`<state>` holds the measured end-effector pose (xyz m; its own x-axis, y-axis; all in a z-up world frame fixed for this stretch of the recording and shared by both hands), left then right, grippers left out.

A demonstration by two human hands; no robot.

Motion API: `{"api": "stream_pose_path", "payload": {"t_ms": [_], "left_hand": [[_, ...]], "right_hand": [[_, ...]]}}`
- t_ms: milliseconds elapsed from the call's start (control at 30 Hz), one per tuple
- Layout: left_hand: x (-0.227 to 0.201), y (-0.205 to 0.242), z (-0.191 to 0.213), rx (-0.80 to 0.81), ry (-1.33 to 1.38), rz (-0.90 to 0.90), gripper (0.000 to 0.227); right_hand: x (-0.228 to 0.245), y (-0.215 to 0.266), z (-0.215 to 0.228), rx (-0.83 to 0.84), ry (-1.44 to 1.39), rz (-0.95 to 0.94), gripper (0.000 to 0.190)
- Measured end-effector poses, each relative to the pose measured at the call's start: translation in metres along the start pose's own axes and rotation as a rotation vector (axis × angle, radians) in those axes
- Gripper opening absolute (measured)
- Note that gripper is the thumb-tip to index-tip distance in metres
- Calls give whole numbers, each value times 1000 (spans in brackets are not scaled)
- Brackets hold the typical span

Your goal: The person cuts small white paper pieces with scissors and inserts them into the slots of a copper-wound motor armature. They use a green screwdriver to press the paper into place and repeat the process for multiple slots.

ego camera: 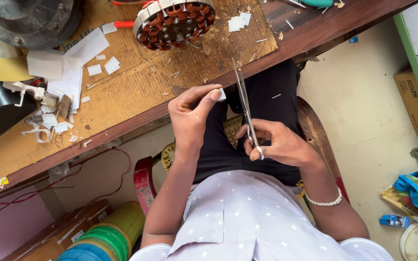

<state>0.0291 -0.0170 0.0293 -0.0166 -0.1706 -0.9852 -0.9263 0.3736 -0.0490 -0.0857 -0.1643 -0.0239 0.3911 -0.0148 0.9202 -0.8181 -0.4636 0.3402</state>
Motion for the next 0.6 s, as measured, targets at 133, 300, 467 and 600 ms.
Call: {"api": "stream_pose_path", "payload": {"t_ms": [133,300,467,600], "left_hand": [[20,0,3,-12,119,217,17],[10,-1,-3,25,94,188,18],[7,0,-5,6,61,179,18],[8,0,-8,25,35,196,18]], "right_hand": [[1,-3,-15,28,-23,-8,64],[-3,-3,-22,39,-42,-54,62],[-9,-1,-20,-1,-51,-121,66],[-10,0,-15,-48,-41,-143,67]]}}
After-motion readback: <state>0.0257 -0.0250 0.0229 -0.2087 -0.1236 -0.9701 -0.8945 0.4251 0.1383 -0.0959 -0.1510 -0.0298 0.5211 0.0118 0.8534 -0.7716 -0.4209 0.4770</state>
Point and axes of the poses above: each hand's wrist, its own y-axis away from the middle knuckle, its own z-axis out of the back of the hand, x = y × z, the point moved 10 cm from there along -y, towards the middle knuckle, and after that the axes turned 8 degrees about x, right-handed, at the moved point
